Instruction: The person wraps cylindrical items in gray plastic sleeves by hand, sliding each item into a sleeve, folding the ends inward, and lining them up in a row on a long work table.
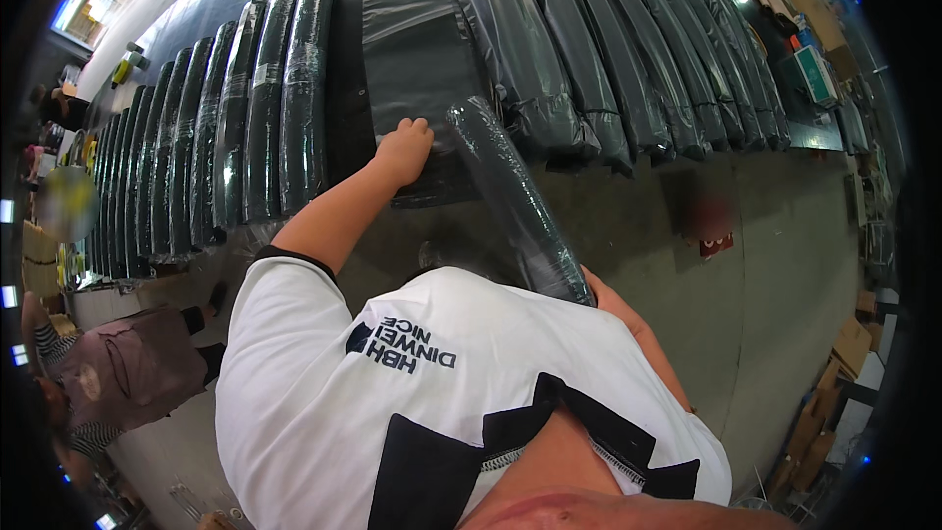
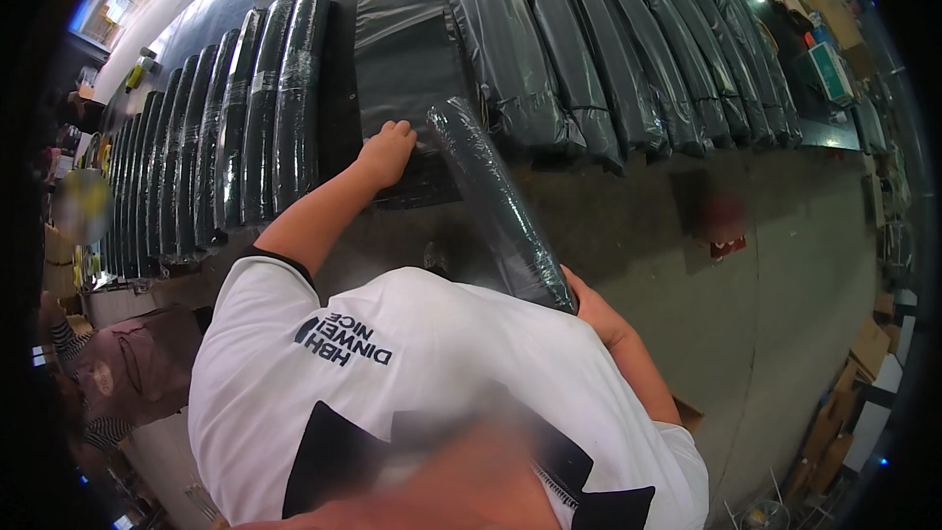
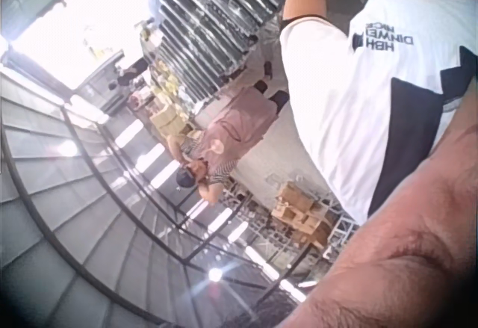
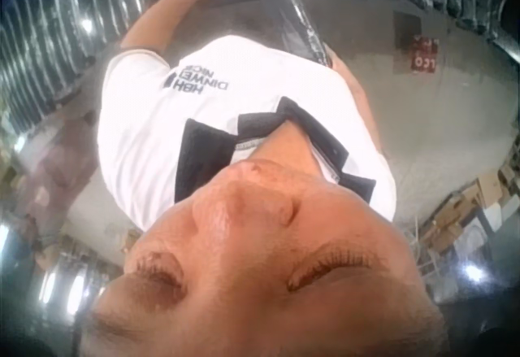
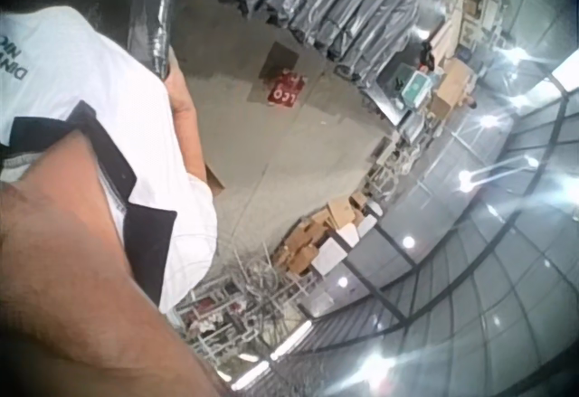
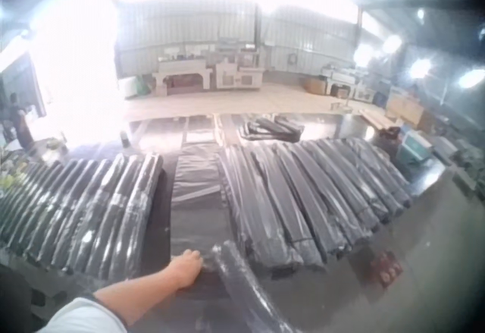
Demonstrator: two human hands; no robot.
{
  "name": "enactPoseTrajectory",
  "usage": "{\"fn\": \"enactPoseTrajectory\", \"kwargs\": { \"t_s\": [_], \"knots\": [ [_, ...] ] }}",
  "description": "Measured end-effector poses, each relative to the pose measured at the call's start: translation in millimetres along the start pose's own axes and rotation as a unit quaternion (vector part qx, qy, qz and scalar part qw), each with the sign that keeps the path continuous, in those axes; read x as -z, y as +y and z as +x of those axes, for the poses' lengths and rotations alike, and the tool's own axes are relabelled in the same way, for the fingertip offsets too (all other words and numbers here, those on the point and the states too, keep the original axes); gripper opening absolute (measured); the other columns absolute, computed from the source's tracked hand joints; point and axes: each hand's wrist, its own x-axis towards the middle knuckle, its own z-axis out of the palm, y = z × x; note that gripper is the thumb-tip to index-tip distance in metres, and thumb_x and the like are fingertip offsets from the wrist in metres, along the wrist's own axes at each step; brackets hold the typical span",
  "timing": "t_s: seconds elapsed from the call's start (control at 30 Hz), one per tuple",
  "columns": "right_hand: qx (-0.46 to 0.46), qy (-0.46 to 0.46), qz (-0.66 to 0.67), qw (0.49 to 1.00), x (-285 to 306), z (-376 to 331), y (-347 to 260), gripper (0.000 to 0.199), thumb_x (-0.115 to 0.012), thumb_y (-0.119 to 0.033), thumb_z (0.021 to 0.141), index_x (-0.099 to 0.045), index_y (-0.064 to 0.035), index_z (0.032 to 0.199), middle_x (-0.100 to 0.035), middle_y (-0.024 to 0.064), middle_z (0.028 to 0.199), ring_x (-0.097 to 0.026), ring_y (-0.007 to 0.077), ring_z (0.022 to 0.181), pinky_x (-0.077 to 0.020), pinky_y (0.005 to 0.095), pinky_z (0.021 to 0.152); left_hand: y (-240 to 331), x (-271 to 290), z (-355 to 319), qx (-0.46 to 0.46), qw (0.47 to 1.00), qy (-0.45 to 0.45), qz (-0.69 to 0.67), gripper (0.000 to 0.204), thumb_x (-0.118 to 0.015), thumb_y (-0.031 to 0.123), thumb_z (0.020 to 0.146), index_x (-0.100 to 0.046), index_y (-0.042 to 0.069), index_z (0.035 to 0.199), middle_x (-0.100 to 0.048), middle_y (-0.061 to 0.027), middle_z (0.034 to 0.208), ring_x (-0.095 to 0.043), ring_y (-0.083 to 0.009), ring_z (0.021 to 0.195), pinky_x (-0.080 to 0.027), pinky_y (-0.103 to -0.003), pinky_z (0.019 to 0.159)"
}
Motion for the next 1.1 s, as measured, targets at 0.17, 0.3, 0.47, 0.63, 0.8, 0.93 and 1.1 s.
{"fn": "enactPoseTrajectory", "kwargs": {
  "t_s": [0.17,0.3,0.47,0.63,0.8,0.93,1.1],
  "knots": [
    [0.011,-0.014,-0.008,1.000,-3,-7,7,0.075,-0.078,-0.012,0.080,-0.039,-0.0072,0.144,-0.054,0.0032,0.131,-0.049,0.0121,0.118,-0.0397,0.0294,0.101,-17,-34,6,0.069,0.992,0.083,-0.070,0.022,-0.059,0.013,0.081,-0.060,0.005,0.101,-0.057,-0.0095,0.105,-0.059,-0.0299,0.099,-0.053,-0.038,0.082],
    [-0.012,0.019,-0.026,0.999,0,-13,18,0.064,-0.068,-0.016,0.089,-0.038,-0.0084,0.145,-0.052,0.0023,0.134,-0.047,0.0128,0.121,-0.0373,0.0276,0.103,-16,-12,-1,-0.019,0.996,0.084,-0.016,0.014,-0.061,0.014,0.082,-0.068,0.006,0.091,-0.060,-0.0085,0.102,-0.060,-0.0280,0.098,-0.051,-0.039,0.084],
    [-0.052,0.087,-0.139,0.985,6,-9,27,0.067,-0.066,-0.026,0.090,-0.034,-0.0093,0.147,-0.049,0.0020,0.139,-0.047,0.0140,0.123,-0.0345,0.0264,0.105,-40,-5,22,0.080,0.966,0.040,-0.243,0.024,-0.062,0.030,0.087,-0.075,0.011,0.094,-0.070,-0.0126,0.097,-0.064,-0.0325,0.093,-0.050,-0.041,0.082],
    [-0.005,0.069,-0.271,0.960,-13,-3,0,0.076,-0.075,-0.021,0.082,-0.036,-0.0102,0.146,-0.051,0.0053,0.137,-0.047,0.0149,0.123,-0.0345,0.0281,0.106,-42,-10,27,0.066,0.933,0.202,-0.291,0.023,-0.066,0.029,0.085,-0.075,0.009,0.091,-0.070,-0.0115,0.091,-0.065,-0.0328,0.088,-0.050,-0.040,0.081],
    [-0.001,-0.022,-0.142,0.990,-19,8,-25,0.083,-0.081,-0.012,0.075,-0.037,-0.0081,0.145,-0.052,0.0066,0.135,-0.048,0.0152,0.123,-0.0365,0.0311,0.105,5,11,0,-0.077,0.894,0.429,-0.107,0.020,-0.069,0.017,0.079,-0.072,0.012,0.098,-0.065,-0.0038,0.104,-0.058,-0.0285,0.106,-0.048,-0.042,0.084],
    [0.010,-0.023,-0.093,0.995,-17,9,-24,0.088,-0.085,-0.012,0.071,-0.037,-0.0037,0.144,-0.052,0.0062,0.135,-0.049,0.0148,0.122,-0.0381,0.0305,0.104,30,8,-16,0.086,0.822,0.554,-0.098,0.026,-0.067,0.015,0.079,-0.069,0.014,0.104,-0.060,-0.0038,0.120,-0.050,-0.0290,0.120,-0.046,-0.044,0.089],
    [0.014,-0.011,-0.124,0.992,-32,15,-40,0.091,-0.086,-0.010,0.066,-0.038,-0.0029,0.144,-0.052,0.0080,0.134,-0.048,0.0159,0.124,-0.0356,0.0311,0.106,19,-9,-21,0.337,0.870,0.142,-0.331,0.019,-0.057,0.021,0.080,-0.064,0.007,0.091,-0.067,-0.0194,0.101,-0.060,-0.0406,0.101,-0.049,-0.049,0.083]
  ]
}}
